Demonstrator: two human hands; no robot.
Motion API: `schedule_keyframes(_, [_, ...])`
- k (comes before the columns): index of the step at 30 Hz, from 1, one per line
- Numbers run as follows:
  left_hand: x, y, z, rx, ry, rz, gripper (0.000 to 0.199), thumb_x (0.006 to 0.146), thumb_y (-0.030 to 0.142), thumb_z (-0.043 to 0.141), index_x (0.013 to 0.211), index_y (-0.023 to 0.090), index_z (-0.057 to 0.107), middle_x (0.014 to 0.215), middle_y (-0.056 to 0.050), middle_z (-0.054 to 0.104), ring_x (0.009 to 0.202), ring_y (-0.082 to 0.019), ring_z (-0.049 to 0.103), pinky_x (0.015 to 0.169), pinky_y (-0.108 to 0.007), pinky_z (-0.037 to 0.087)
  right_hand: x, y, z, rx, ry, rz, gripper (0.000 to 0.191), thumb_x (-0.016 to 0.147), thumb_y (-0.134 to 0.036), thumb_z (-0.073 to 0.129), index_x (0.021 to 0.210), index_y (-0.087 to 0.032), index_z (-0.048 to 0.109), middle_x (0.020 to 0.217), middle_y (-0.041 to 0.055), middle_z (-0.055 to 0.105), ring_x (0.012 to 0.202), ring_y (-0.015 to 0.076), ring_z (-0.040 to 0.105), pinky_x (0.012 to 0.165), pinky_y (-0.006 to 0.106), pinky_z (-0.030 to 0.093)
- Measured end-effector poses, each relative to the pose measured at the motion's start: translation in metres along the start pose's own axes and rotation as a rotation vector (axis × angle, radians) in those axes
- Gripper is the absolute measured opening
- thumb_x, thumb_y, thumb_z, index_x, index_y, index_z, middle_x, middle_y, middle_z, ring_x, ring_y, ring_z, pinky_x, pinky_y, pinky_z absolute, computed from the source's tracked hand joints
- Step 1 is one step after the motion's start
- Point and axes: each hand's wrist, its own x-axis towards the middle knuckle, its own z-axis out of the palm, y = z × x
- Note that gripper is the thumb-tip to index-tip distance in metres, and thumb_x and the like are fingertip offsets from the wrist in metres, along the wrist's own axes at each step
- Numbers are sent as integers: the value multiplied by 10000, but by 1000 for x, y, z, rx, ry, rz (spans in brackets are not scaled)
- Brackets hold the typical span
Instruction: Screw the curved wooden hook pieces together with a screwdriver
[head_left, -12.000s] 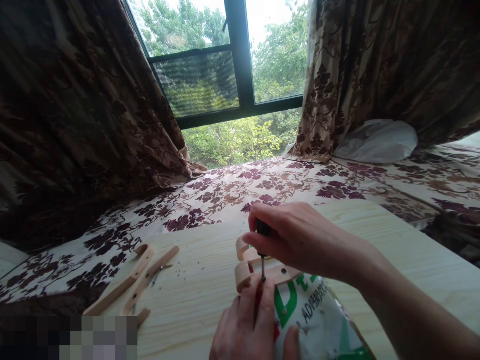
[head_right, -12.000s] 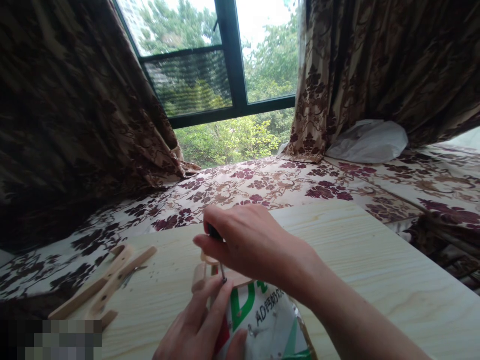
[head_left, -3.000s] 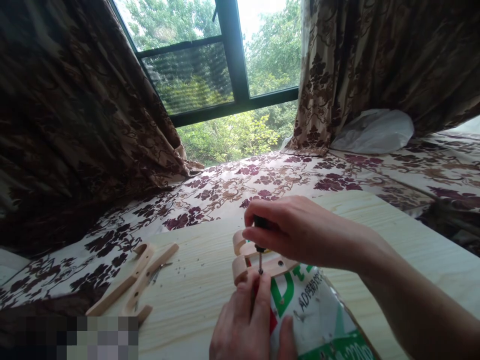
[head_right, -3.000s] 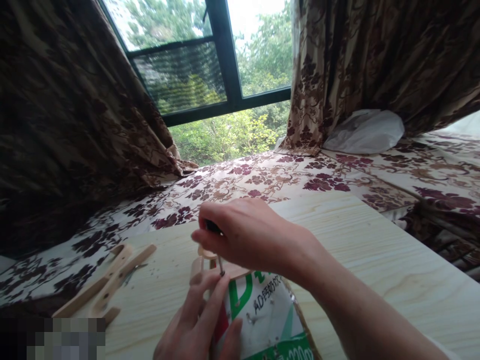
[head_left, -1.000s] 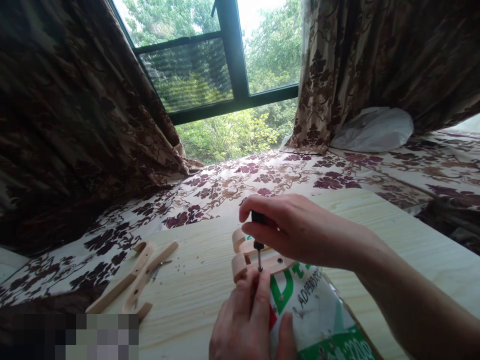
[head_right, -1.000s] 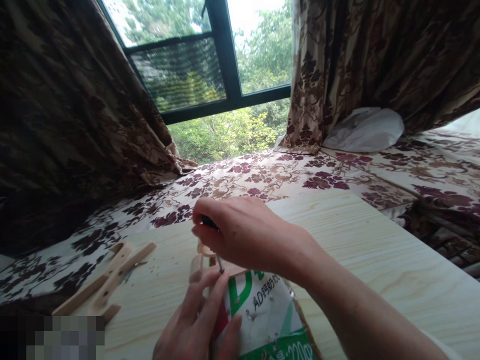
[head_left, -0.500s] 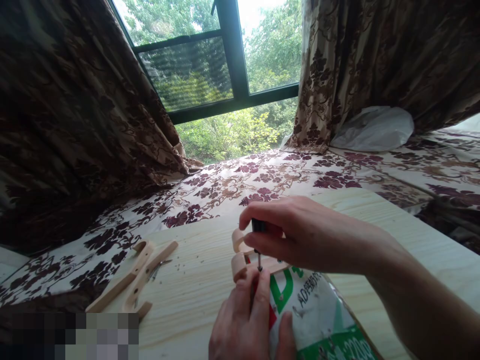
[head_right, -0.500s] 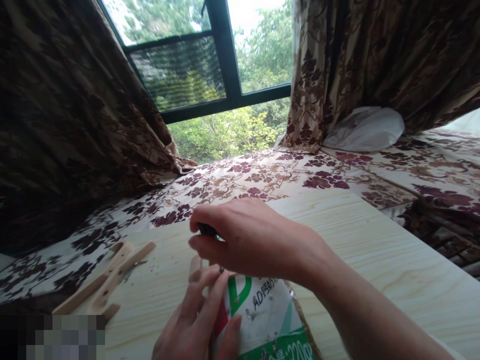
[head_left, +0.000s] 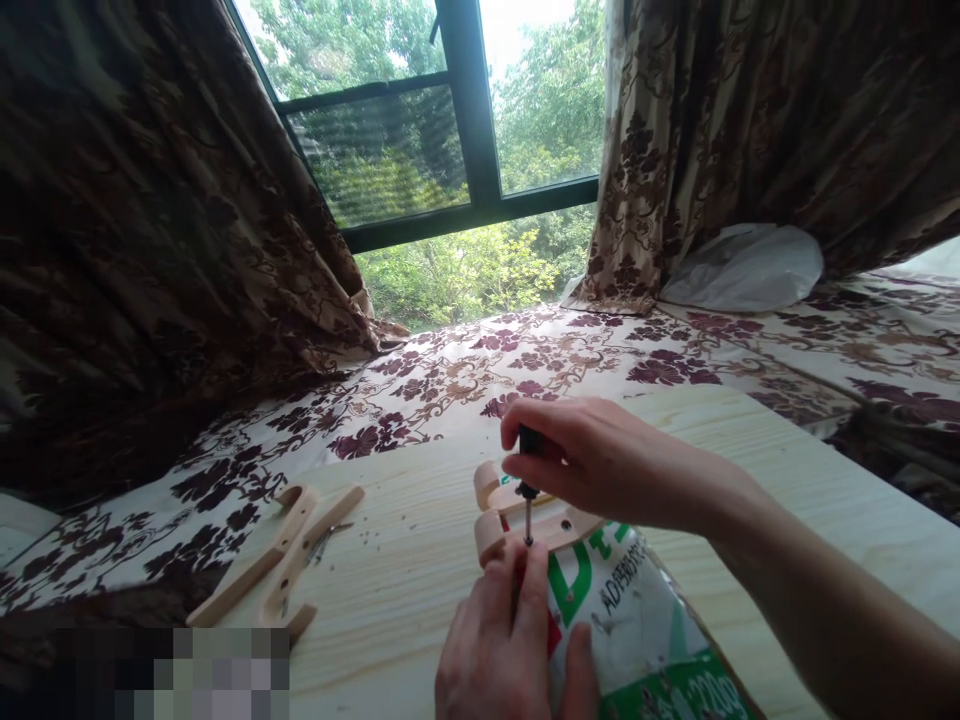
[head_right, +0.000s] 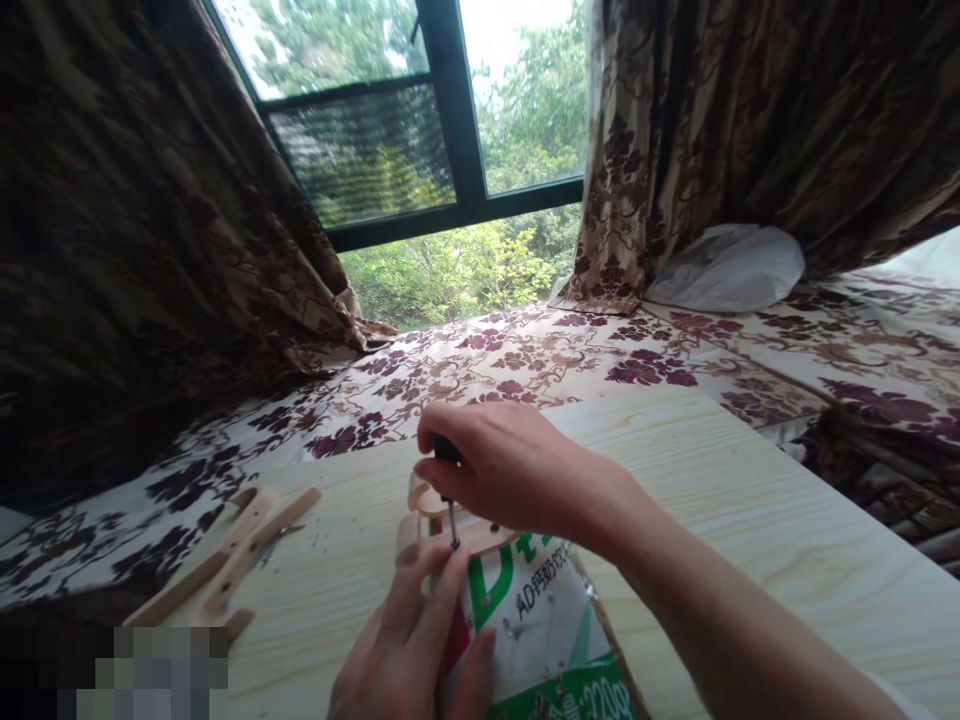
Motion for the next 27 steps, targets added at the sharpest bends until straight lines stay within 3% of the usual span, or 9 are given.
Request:
schedule_keyframes(5, [6, 1, -13, -69, -134, 23, 446, 874, 326, 454, 1274, 131, 479, 1262, -143, 534, 1034, -244, 594, 811, -362, 543, 6, -10, -15, -94, -208, -149, 122, 865, -261, 532, 770, -184, 529, 633, -23, 542, 544, 88, 377, 511, 249, 233])
schedule_keyframes(8, [10, 4, -22, -110, -202, 24, 466, 863, 325, 465, 1280, 116, 473, 1265, -149, 533, 1016, -251, 596, 804, -383, 546, 16, -14, -11, -193, -215, -60, 189, 871, -293, 521, 717, -184, 511, 576, -19, 513, 507, 95, 353, 494, 261, 209])
schedule_keyframes(12, [12, 11, -28, -197, -234, -122, 456, 856, 311, 457, 1284, 154, 474, 1281, -112, 530, 995, -240, 589, 814, -395, 537, 21, -13, -2, -308, -184, 80, 227, 892, -327, 476, 718, -183, 500, 626, 28, 564, 541, 124, 423, 513, 271, 240])
schedule_keyframes(18, [7, 16, -30, -231, -295, -215, 498, 846, 389, 491, 1308, 206, 451, 1340, -82, 484, 996, -234, 571, 846, -387, 512, 15, -10, -12, -352, -374, -43, 155, 866, -374, 495, 868, -236, 564, 625, -8, 579, 507, 130, 443, 494, 263, 245])
schedule_keyframes(20, [7, 17, -29, -231, -309, -225, 511, 858, 419, 473, 1322, 208, 437, 1318, -86, 498, 1026, -238, 561, 869, -388, 501, 14, -11, -13, -365, -417, -53, 169, 886, -357, 465, 806, -244, 561, 614, -15, 571, 515, 129, 444, 501, 268, 250])
schedule_keyframes(24, [3, 21, -33, -216, -325, -223, 537, 861, 444, 471, 1338, 200, 428, 1352, -88, 482, 1041, -249, 561, 868, -393, 506, 11, -11, -7, -378, -372, 40, 212, 887, -364, 462, 733, -236, 532, 596, -12, 564, 519, 135, 451, 515, 273, 278])
schedule_keyframes(27, [-7, 12, -52, -165, -272, -228, 631, 853, 521, 470, 1368, 163, 398, 1351, -78, 499, 1042, -264, 568, 866, -393, 516, 5, -5, -2, -377, -336, 81, 232, 886, -401, 449, 737, -244, 531, 622, -1, 577, 542, 146, 479, 531, 278, 305])
